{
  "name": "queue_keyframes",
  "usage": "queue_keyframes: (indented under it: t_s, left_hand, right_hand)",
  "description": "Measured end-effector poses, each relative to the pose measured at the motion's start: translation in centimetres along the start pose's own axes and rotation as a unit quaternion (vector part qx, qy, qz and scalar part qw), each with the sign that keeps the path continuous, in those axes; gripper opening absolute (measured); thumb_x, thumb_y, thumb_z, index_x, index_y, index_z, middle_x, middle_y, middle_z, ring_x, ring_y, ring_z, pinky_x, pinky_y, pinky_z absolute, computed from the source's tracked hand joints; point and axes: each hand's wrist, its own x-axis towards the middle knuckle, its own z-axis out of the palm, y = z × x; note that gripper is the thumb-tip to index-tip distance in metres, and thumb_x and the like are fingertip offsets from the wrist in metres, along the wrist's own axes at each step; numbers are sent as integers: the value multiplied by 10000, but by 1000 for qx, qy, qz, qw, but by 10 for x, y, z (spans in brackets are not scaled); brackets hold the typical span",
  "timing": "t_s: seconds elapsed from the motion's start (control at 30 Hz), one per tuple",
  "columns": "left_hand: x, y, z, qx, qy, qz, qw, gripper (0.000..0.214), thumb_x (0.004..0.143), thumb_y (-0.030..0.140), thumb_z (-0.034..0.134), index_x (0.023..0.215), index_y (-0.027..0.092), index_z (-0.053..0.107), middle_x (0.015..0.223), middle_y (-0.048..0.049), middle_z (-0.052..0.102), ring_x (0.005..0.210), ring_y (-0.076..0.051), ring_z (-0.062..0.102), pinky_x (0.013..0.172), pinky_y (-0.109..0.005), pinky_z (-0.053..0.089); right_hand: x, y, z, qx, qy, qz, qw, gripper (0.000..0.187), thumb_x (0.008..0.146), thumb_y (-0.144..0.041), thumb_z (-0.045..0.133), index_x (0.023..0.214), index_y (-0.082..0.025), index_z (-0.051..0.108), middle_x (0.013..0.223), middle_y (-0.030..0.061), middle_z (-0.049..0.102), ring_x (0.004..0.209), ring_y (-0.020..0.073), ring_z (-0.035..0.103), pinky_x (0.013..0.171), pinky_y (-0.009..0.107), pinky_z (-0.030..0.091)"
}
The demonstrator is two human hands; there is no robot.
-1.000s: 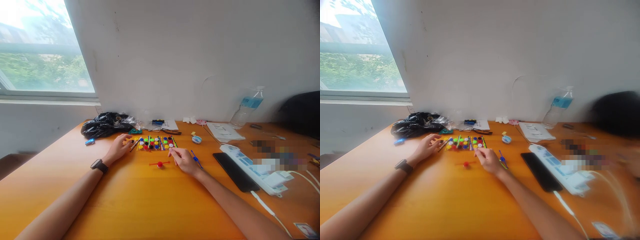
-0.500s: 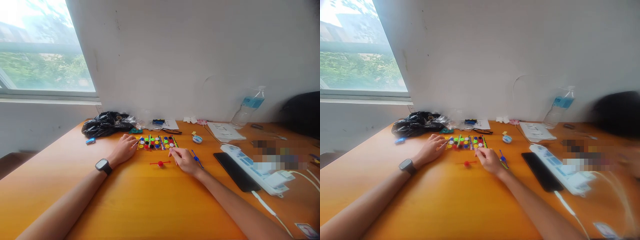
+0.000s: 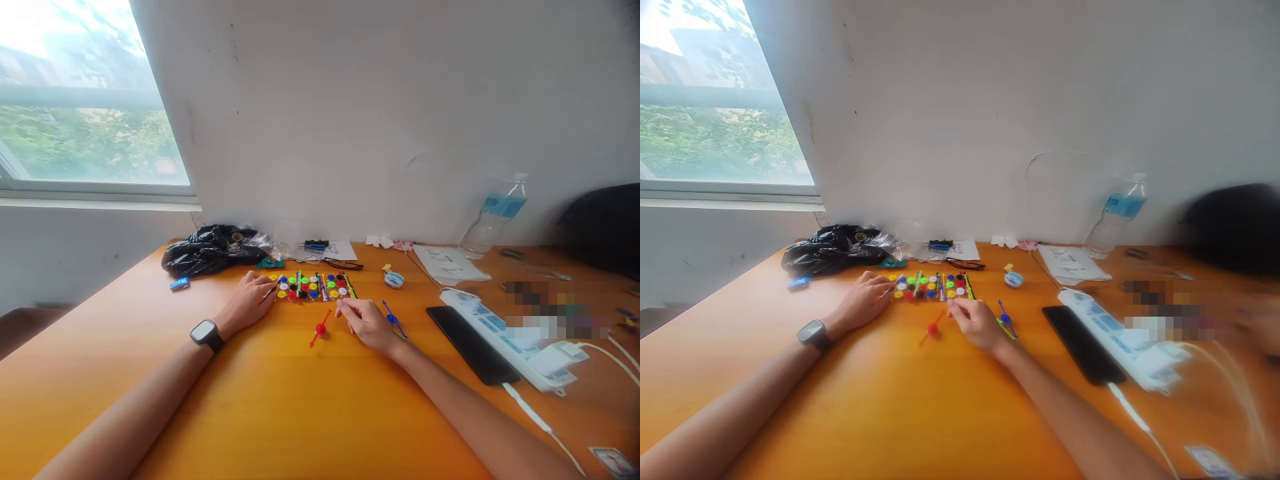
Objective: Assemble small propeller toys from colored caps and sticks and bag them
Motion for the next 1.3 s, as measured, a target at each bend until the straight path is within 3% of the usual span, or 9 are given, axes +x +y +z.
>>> queue_keyframes:
  t_s: [0.57, 0.9, 1.3]
  left_hand:
    - [0, 6, -2, 2, 20, -10, 1000, 298, 1038, 406, 548, 1206, 316, 777, 1080, -87, 757, 980, -314, 537, 910, -461, 470]
    - [0, 8, -2, 34, 6, 19, 999, 330, 1078, 354, 477, 1171, 243, 774, 1128, -88, 749, 993, -288, 544, 913, -446, 489]
    - [0, 5, 1, 29, 5, 26, 999, 327, 1071, 341, 483, 1179, 237, 773, 1133, -99, 762, 982, -283, 560, 913, -438, 484]
  right_hand:
    - [1, 5, 1, -13, -20, -8, 1000, 516, 1057, -597, 424, 837, -205, 676, 539, -29, 518, 529, 162, 527, 552, 280, 359]
    - [0, 6, 0, -15, -49, -11, 999, 511, 1068, -590, 410, 859, -206, 676, 555, -29, 521, 553, 154, 508, 561, 270, 364]
    - [-1, 7, 1, -26, -56, -20, 998, 504, 1074, -574, 413, 861, -205, 680, 560, -32, 516, 565, 149, 508, 574, 263, 371]
